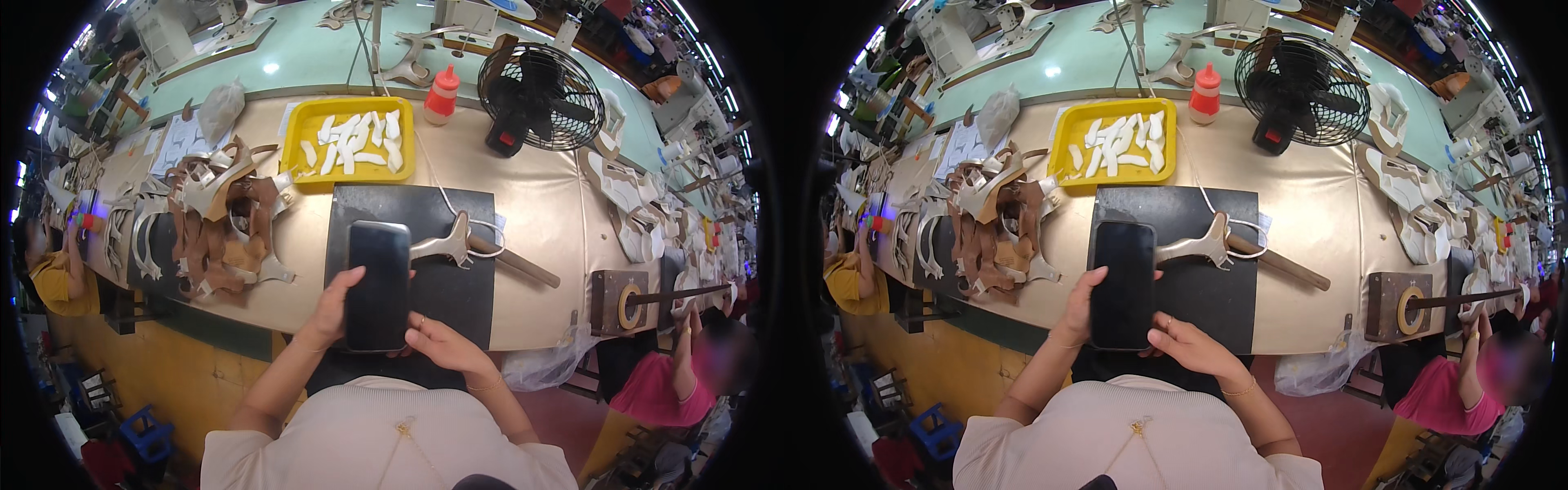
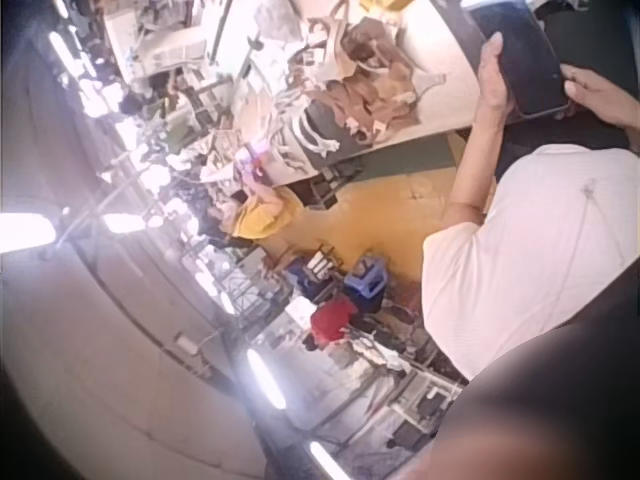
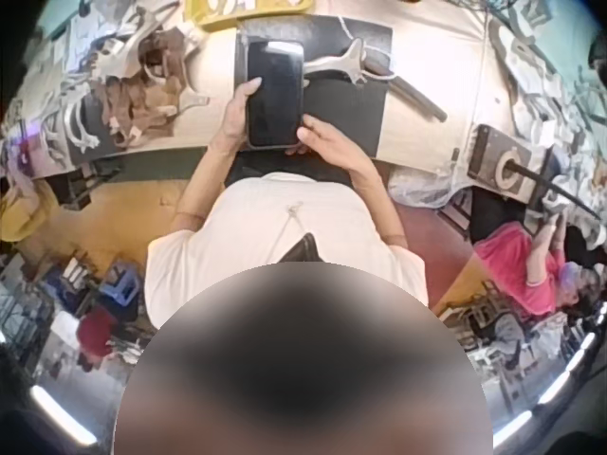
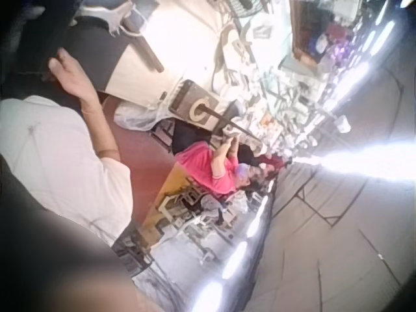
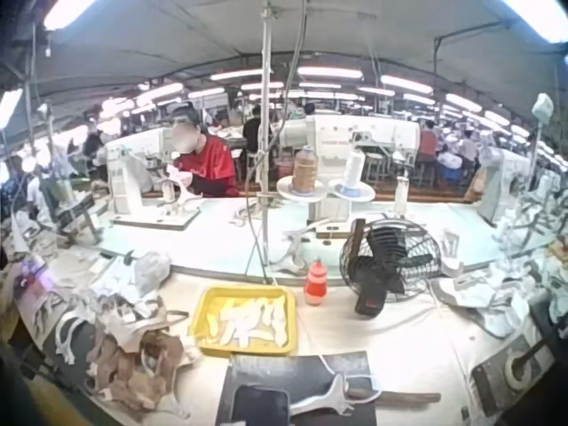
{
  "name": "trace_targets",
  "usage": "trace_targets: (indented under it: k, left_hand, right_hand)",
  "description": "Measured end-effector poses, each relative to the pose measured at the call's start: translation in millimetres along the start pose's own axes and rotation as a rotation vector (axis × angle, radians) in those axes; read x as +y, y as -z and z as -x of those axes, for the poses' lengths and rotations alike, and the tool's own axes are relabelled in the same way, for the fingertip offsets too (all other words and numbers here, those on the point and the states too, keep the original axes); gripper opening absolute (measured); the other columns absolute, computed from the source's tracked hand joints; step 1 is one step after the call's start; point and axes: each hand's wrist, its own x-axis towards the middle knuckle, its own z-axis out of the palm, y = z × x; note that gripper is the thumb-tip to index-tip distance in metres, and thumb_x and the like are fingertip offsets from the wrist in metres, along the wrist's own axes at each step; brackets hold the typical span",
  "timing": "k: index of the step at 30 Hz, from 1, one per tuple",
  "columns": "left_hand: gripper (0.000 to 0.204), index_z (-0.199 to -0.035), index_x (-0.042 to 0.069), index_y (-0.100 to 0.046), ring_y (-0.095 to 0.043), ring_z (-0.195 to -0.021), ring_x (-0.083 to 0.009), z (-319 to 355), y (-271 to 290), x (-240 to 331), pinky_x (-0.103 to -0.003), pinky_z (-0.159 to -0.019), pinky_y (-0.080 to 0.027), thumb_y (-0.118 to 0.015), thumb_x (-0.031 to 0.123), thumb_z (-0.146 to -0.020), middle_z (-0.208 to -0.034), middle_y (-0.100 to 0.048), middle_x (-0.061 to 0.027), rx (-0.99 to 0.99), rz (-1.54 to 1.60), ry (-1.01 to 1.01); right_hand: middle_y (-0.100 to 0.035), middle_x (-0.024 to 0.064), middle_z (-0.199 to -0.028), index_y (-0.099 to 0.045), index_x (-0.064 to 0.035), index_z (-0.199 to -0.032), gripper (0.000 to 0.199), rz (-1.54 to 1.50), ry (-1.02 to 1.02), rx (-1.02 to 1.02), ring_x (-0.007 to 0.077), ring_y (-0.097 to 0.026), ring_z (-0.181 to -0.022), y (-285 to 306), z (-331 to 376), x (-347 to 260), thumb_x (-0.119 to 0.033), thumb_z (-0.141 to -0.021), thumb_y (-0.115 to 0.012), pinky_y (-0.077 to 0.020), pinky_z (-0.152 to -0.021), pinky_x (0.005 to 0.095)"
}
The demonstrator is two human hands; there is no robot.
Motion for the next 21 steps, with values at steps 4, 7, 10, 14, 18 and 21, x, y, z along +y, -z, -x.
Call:
trace_targets:
  k: [4,7,10,14,18,21]
  left_hand:
    - [0.067,-0.143,-0.003,-0.046,-0.064,-0.113,-0.0260,2.7,-3.7,-17.7,-0.040,-0.100,-0.050,-0.035,0.048,-0.100,-0.138,-0.057,-0.0194,-0.054,-0.088,-0.061]
    - [0.070,-0.139,-0.002,-0.050,-0.064,-0.111,-0.0252,13.6,-5.7,-26.0,-0.040,-0.099,-0.051,-0.034,0.055,-0.101,-0.135,-0.059,-0.0175,0.054,-0.080,-0.018]
    - [0.059,-0.141,0.002,-0.046,-0.061,-0.115,-0.0226,35.7,-11.6,-36.9,-0.037,-0.099,-0.051,-0.044,0.048,-0.103,-0.131,-0.059,-0.0131,0.107,-0.142,-0.091]
    - [0.057,-0.148,0.006,-0.034,-0.057,-0.120,-0.0196,65.1,-16.3,-41.6,-0.036,-0.101,-0.049,-0.060,0.025,-0.100,-0.133,-0.054,-0.0102,0.062,-0.240,-0.087]
    - [0.066,-0.150,0.005,-0.029,-0.057,-0.121,-0.0188,85.0,-16.8,-39.4,-0.036,-0.102,-0.048,-0.066,0.019,-0.097,-0.134,-0.053,-0.0105,-0.019,-0.329,-0.101]
    - [0.065,-0.148,0.003,-0.032,-0.058,-0.120,-0.0180,90.9,-18.6,-36.1,-0.035,-0.102,-0.048,-0.068,0.017,-0.095,-0.131,-0.056,-0.0103,-0.046,-0.341,-0.129]
  right_hand:
    - [-0.065,0.0112,-0.107,-0.039,-0.0007,-0.138,0.048,-0.348,-0.022,0.018,0.0182,-0.070,-0.090,-20.6,4.9,-4.7,-0.037,-0.108,-0.046,-0.0546,-0.078,0.0292]
    - [-0.065,0.0116,-0.106,-0.038,-0.0015,-0.138,0.046,-0.427,-0.010,-0.001,0.0171,-0.069,-0.085,-23.5,12.2,-2.2,-0.034,-0.108,-0.047,-0.0549,-0.076,0.0292]
    - [-0.065,0.0101,-0.107,-0.039,-0.0012,-0.137,0.044,-0.382,0.030,0.056,0.0163,-0.068,-0.086,-25.8,18.1,5.3,-0.032,-0.108,-0.048,-0.0547,-0.077,0.0290]
    - [-0.065,0.0078,-0.109,-0.043,-0.0003,-0.137,0.041,-0.305,0.082,0.169,0.0151,-0.066,-0.089,-37.8,26.2,11.8,-0.029,-0.108,-0.047,-0.0544,-0.082,0.0290]
    - [-0.065,0.0093,-0.110,-0.045,0.0005,-0.136,0.042,-0.283,0.090,0.144,0.0153,-0.066,-0.090,-53.0,34.8,9.0,-0.030,-0.108,-0.047,-0.0547,-0.083,0.0294]
    - [-0.066,0.0097,-0.106,-0.048,0.0008,-0.133,0.041,-0.228,0.122,0.121,0.0156,-0.066,-0.091,-56.4,40.3,7.6,-0.032,-0.108,-0.046,-0.0546,-0.084,0.0297]
